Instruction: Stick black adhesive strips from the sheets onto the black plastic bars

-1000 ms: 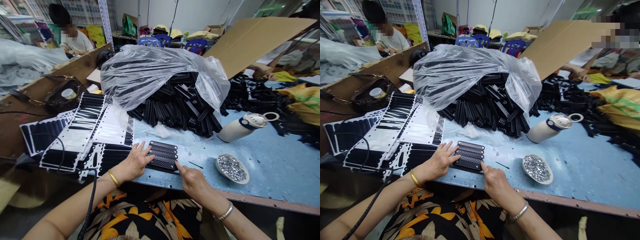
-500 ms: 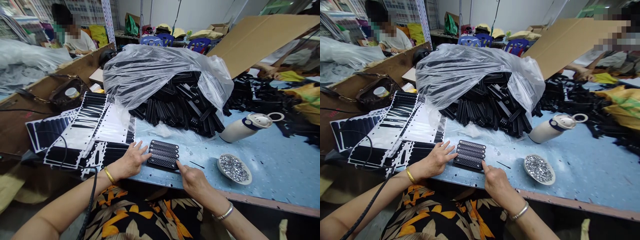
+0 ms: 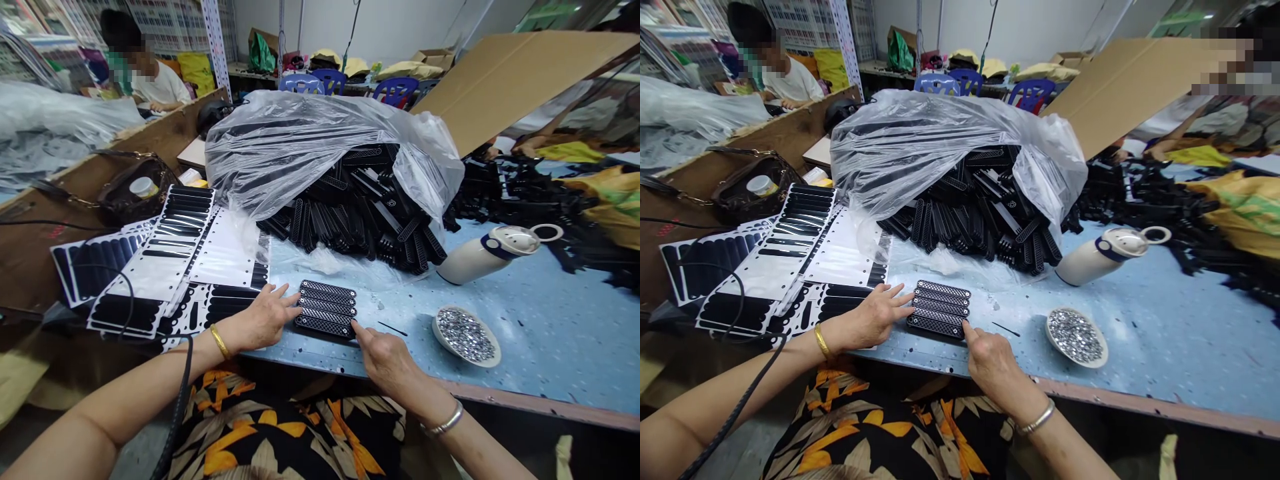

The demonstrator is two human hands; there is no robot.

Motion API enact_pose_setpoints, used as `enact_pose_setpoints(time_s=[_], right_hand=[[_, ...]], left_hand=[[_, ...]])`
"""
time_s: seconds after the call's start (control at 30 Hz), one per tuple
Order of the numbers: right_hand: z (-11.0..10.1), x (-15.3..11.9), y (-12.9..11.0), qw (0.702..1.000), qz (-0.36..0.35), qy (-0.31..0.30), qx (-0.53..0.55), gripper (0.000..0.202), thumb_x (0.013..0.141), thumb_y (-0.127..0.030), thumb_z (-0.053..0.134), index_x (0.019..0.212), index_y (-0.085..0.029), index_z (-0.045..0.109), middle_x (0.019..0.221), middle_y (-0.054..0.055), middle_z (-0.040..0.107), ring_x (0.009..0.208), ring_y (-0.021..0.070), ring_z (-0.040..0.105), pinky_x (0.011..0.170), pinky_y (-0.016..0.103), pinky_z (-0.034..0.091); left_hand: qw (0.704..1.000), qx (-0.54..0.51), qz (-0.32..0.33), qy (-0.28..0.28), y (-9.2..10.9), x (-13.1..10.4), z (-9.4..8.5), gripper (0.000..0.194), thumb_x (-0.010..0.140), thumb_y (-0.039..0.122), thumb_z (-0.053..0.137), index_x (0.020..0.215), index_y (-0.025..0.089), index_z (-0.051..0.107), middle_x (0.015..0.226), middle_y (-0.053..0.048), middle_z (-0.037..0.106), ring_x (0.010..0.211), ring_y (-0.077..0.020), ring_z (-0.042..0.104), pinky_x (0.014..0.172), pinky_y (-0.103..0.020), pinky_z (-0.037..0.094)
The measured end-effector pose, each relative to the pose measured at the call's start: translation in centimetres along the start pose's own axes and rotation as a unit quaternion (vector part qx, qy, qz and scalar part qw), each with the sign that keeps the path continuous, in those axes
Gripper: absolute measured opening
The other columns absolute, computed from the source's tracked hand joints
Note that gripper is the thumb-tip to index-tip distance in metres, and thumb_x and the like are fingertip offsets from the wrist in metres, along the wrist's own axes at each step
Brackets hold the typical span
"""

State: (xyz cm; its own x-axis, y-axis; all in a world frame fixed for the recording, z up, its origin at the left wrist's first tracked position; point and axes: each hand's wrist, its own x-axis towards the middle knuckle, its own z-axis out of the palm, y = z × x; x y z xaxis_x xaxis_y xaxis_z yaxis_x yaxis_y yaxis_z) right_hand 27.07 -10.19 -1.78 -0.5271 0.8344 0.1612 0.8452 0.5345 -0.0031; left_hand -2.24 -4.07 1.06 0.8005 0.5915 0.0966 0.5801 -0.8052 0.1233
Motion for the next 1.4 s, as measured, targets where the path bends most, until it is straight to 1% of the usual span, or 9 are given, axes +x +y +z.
enact_pose_setpoints(time_s=[0.1, 0.2, 0.33, 0.57, 0.83, 1.0, 1.2, 1.27, 1.4], right_hand=[[-0.4, -0.2, -0.5, 0.998, 0.003, 0.047, 0.031, 0.041, 0.092, -0.005, 0.033, 0.123, -0.005, 0.06, 0.063, 0.005, 0.063, 0.052, 0.0153, 0.056, 0.053, 0.027, 0.042], [-0.8, -0.7, -1.4, 0.997, -0.007, 0.071, 0.043, 0.043, 0.092, -0.004, 0.034, 0.13, -0.006, 0.054, 0.066, 0.004, 0.062, 0.054, 0.0142, 0.053, 0.056, 0.027, 0.042], [-0.9, -1.3, -2.3, 0.998, -0.016, 0.053, 0.017, 0.05, 0.087, 0.0, 0.037, 0.134, -0.007, 0.052, 0.066, 0.003, 0.059, 0.055, 0.0136, 0.05, 0.055, 0.027, 0.039], [-1.1, -1.4, -2.7, 0.999, -0.019, 0.007, -0.03, 0.061, 0.076, 0.005, 0.038, 0.134, -0.005, 0.053, 0.07, 0.004, 0.061, 0.057, 0.0147, 0.052, 0.059, 0.029, 0.039], [-0.3, -2.8, -1.8, 0.999, 0.013, 0.007, -0.041, 0.063, 0.073, 0.006, 0.039, 0.131, -0.01, 0.058, 0.066, 0.003, 0.062, 0.054, 0.0139, 0.052, 0.057, 0.027, 0.038], [0.3, -3.3, -1.4, 0.999, 0.028, 0.019, 0.005, 0.06, 0.078, 0.003, 0.035, 0.133, -0.01, 0.057, 0.059, 0.002, 0.06, 0.048, 0.0127, 0.048, 0.051, 0.025, 0.037], [-0.7, -2.9, -1.4, 0.992, 0.053, -0.001, 0.115, 0.048, 0.093, -0.009, 0.031, 0.136, -0.006, 0.053, 0.049, -0.003, 0.054, 0.04, 0.0103, 0.043, 0.047, 0.021, 0.036], [-0.9, -2.7, -1.4, 0.994, 0.049, -0.016, 0.099, 0.05, 0.09, -0.006, 0.03, 0.134, -0.006, 0.054, 0.052, -0.001, 0.058, 0.042, 0.0108, 0.045, 0.047, 0.021, 0.037], [-1.1, -2.3, -1.7, 0.999, -0.015, -0.043, -0.015, 0.066, 0.071, 0.005, 0.033, 0.134, 0.0, 0.052, 0.054, 0.003, 0.059, 0.046, 0.0137, 0.047, 0.048, 0.023, 0.036]], left_hand=[[0.997, -0.001, -0.023, 0.073, 0.4, -0.8, 1.0, 0.052, 0.072, 0.001, 0.05, 0.121, 0.015, 0.059, 0.131, -0.014, 0.059, 0.124, -0.0343, 0.052, 0.094, -0.049, 0.043], [0.989, -0.006, -0.035, 0.144, 1.5, -1.8, 1.8, 0.048, 0.075, 0.004, 0.049, 0.121, 0.014, 0.06, 0.097, -0.013, 0.068, 0.094, -0.028, 0.063, 0.08, -0.043, 0.048], [0.982, -0.03, -0.038, 0.182, 2.8, -2.7, 2.7, 0.045, 0.078, 0.004, 0.046, 0.121, 0.011, 0.058, 0.069, -0.004, 0.06, 0.062, -0.0196, 0.056, 0.064, -0.036, 0.046], [0.991, -0.021, -0.034, 0.129, 3.0, -2.4, 3.9, 0.055, 0.076, 0.001, 0.043, 0.13, 0.011, 0.051, 0.07, -0.003, 0.06, 0.06, -0.0193, 0.056, 0.061, -0.034, 0.047], [0.997, 0.009, -0.034, 0.065, 3.0, -2.4, 3.6, 0.059, 0.076, 0.001, 0.047, 0.134, 0.012, 0.048, 0.075, -0.003, 0.061, 0.066, -0.0197, 0.057, 0.068, -0.036, 0.049], [0.998, 0.007, -0.029, 0.059, 2.9, -2.4, 3.5, 0.058, 0.077, 0.001, 0.046, 0.133, 0.012, 0.049, 0.075, -0.003, 0.061, 0.066, -0.0195, 0.057, 0.07, -0.037, 0.049], [0.999, 0.016, -0.019, 0.049, 2.9, -2.3, 3.1, 0.057, 0.077, 0.001, 0.045, 0.133, 0.01, 0.048, 0.075, -0.004, 0.061, 0.065, -0.0199, 0.058, 0.067, -0.036, 0.049], [0.999, 0.018, -0.015, 0.045, 3.0, -2.3, 3.0, 0.058, 0.077, 0.001, 0.045, 0.133, 0.01, 0.047, 0.075, -0.004, 0.061, 0.065, -0.02, 0.058, 0.067, -0.037, 0.049], [0.999, 0.023, -0.008, 0.045, 3.0, -2.3, 2.9, 0.057, 0.076, 0.0, 0.044, 0.133, 0.007, 0.047, 0.075, -0.004, 0.062, 0.065, -0.02, 0.058, 0.068, -0.037, 0.049]])
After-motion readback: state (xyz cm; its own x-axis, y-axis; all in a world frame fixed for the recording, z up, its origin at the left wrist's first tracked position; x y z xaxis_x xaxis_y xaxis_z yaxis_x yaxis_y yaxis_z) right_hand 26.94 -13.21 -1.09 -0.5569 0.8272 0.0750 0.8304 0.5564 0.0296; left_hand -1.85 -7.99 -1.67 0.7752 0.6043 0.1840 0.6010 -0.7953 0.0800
